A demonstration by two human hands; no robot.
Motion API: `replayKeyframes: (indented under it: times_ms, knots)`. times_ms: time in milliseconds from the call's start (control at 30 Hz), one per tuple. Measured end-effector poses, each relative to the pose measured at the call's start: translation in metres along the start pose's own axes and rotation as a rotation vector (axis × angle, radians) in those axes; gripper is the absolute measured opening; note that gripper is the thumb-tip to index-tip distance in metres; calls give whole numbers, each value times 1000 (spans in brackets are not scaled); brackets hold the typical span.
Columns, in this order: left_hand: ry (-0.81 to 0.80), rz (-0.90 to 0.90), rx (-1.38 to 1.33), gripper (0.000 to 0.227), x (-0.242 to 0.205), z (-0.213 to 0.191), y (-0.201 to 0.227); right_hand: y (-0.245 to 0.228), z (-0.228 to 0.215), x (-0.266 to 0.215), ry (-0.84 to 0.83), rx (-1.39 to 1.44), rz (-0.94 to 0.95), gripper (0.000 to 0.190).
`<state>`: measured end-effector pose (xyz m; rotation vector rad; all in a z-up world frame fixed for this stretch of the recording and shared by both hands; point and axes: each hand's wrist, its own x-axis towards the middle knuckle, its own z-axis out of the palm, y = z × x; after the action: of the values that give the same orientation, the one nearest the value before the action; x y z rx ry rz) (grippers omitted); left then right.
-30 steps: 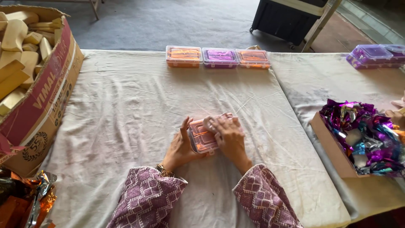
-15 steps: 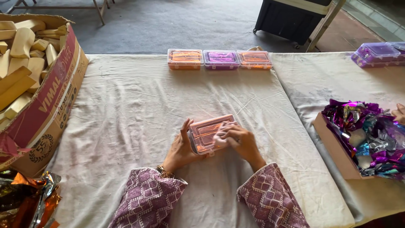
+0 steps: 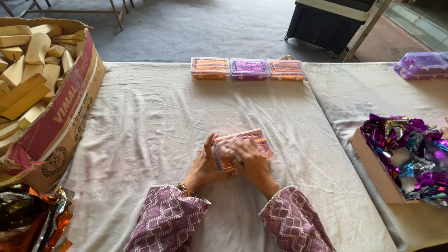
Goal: Packing gold-wrapped items into a plastic container and organizing them on a table.
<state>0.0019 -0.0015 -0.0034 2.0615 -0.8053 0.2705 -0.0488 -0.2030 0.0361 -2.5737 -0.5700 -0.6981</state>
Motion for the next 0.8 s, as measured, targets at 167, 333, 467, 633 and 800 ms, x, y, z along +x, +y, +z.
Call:
replayKeyframes:
  times_ms: [167,333,467,633,800]
  knots:
    - [2,4,-3,150,0,-4,4,26,4,2,70,-41,228,52]
    - [10,17,-27,149,0,-2,4,10,5,6,106,-126,196,49]
    - [7,-11,-17,146,0,1,-1,-14,-3,10,62,-92,37,49]
    - [3,-15,-34,144,-2,-3,2,-12,-12,5,14,116,-31,46]
    - [18,-12,-9,147,1,-6,14,18,-23,-7,71,143,127,23]
